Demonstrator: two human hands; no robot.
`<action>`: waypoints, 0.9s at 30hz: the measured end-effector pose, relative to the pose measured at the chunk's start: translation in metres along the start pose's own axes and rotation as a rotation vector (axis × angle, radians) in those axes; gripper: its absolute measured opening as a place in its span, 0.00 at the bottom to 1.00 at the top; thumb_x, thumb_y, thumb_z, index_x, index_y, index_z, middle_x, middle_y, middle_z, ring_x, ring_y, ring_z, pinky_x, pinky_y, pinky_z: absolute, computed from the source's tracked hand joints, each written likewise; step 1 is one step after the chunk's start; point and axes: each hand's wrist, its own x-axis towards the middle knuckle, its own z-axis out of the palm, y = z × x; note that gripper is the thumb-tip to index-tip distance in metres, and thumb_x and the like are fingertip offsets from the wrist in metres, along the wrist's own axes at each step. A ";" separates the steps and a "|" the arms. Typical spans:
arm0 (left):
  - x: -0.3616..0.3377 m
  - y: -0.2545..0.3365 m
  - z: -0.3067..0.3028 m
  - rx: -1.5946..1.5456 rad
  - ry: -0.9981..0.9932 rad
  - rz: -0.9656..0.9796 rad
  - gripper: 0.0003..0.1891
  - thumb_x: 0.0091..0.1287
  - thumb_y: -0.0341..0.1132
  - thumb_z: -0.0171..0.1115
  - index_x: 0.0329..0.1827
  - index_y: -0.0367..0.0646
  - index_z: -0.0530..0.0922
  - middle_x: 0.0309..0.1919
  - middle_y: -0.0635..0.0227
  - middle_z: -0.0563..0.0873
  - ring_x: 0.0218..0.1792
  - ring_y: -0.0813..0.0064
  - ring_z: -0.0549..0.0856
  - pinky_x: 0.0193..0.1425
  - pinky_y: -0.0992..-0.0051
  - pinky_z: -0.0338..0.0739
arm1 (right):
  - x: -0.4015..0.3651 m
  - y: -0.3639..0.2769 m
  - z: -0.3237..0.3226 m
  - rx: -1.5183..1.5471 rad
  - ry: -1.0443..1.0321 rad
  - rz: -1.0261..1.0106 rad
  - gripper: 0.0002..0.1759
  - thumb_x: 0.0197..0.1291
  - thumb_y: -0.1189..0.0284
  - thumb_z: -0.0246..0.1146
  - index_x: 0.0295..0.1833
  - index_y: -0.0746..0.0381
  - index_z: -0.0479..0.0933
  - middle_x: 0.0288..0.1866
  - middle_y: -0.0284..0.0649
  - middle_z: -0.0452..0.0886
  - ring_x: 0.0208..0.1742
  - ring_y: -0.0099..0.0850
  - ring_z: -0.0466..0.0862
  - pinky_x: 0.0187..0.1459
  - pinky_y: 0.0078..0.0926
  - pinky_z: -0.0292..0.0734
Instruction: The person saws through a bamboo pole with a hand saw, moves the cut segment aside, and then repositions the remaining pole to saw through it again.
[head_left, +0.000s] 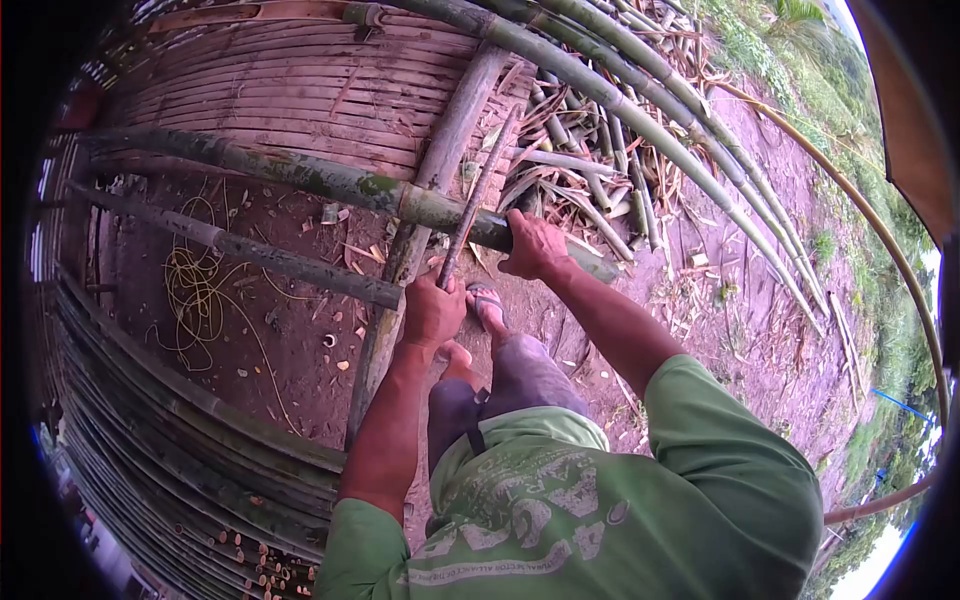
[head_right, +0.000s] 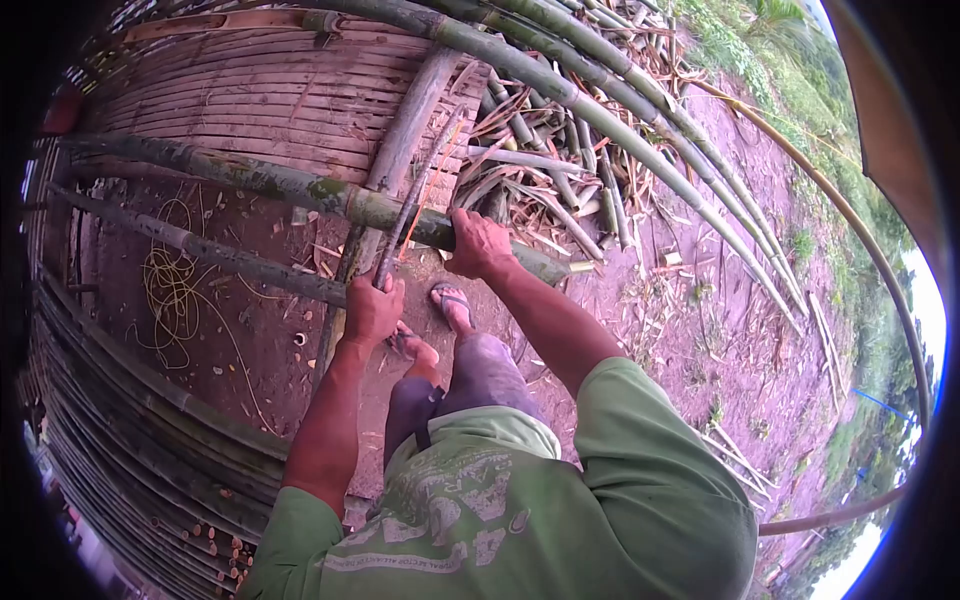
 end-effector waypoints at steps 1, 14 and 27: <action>-0.004 0.015 -0.003 0.062 -0.002 0.002 0.08 0.61 0.31 0.62 0.25 0.37 0.75 0.18 0.54 0.80 0.23 0.52 0.83 0.29 0.59 0.75 | -0.002 -0.001 0.003 -0.009 -0.004 0.033 0.25 0.44 0.64 0.69 0.48 0.62 0.73 0.45 0.50 0.81 0.48 0.49 0.84 0.48 0.46 0.79; -0.091 0.025 -0.050 0.121 -0.042 -0.139 0.07 0.57 0.26 0.58 0.22 0.37 0.72 0.14 0.54 0.75 0.16 0.62 0.79 0.23 0.60 0.69 | 0.011 0.001 -0.003 0.075 -0.102 0.145 0.17 0.48 0.75 0.64 0.46 0.66 0.75 0.45 0.54 0.83 0.48 0.51 0.85 0.50 0.47 0.80; -0.020 -0.035 0.021 0.058 0.000 -0.027 0.05 0.56 0.30 0.61 0.26 0.39 0.75 0.20 0.52 0.80 0.26 0.47 0.83 0.31 0.56 0.76 | -0.018 -0.018 0.021 0.049 -0.264 0.145 0.22 0.45 0.69 0.66 0.49 0.62 0.74 0.46 0.53 0.83 0.50 0.49 0.84 0.52 0.44 0.79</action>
